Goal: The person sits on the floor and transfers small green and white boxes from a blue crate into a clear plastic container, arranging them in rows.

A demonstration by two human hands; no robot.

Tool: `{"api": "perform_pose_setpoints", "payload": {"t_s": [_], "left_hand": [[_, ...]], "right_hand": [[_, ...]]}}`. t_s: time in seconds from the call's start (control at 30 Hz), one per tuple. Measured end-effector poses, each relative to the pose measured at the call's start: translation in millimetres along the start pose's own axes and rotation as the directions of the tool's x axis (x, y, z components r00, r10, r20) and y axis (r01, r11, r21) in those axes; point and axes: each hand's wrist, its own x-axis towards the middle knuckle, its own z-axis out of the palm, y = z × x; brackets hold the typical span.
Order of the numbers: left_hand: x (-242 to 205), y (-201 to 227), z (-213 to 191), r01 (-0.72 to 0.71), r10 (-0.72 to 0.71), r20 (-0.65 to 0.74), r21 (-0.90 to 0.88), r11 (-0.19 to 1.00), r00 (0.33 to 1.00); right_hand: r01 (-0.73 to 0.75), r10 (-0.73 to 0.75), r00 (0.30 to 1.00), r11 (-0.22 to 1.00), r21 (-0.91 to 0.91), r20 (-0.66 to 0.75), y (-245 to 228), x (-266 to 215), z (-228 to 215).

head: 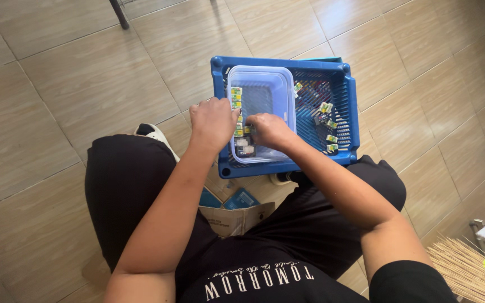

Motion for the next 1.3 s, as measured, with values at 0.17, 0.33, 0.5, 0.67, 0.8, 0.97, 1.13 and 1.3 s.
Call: {"api": "perform_pose_setpoints", "payload": {"t_s": [0.17, 0.33, 0.5, 0.67, 0.8, 0.97, 1.13, 1.3], "left_hand": [[0.9, 2.3, -0.9, 0.010, -0.010, 0.012, 0.011, 1.000, 1.000], [1.8, 3.1, -1.6, 0.013, -0.013, 0.016, 0.019, 1.000, 1.000], [2.4, 1.5, 1.3, 0.003, -0.005, 0.050, 0.036, 0.999, 0.999], [3.4, -1.3, 6.2, -0.036, 0.035, 0.008, 0.074, 0.997, 0.999], [3.5, -0.7, 8.4, -0.037, 0.036, 0.008, 0.087, 0.995, 0.999], [3.2, -0.3, 5.8, -0.041, 0.042, -0.002, 0.101, 0.994, 0.999], [3.2, -0.2, 2.5, -0.029, 0.026, 0.039, 0.080, 0.996, 0.999], [3.1, 2.1, -0.4, -0.020, 0.016, 0.051, 0.078, 0.997, 0.999]], "right_hand": [[0.049, -0.049, 0.998, 0.999, -0.004, -0.027, -2.6, -0.5, -5.1], [0.016, -0.010, 0.998, 0.994, -0.104, 0.065, -3.8, 2.1, -1.8], [0.025, -0.024, 1.000, 0.998, -0.056, 0.012, -3.9, 2.3, 4.7], [-0.005, 0.005, 1.000, 1.000, 0.019, 0.009, -3.9, 3.9, 3.6], [-0.004, -0.003, 0.998, 0.993, 0.116, 0.059, -1.7, 4.2, -2.7], [0.067, -0.072, 0.996, 0.994, 0.087, 0.051, 0.1, 0.8, -8.1], [0.020, -0.014, 0.996, 0.997, -0.068, 0.089, 9.7, -9.4, -9.9], [-0.033, 0.056, 0.991, 0.982, -0.184, 0.122, 17.4, -8.8, 9.8]]}}
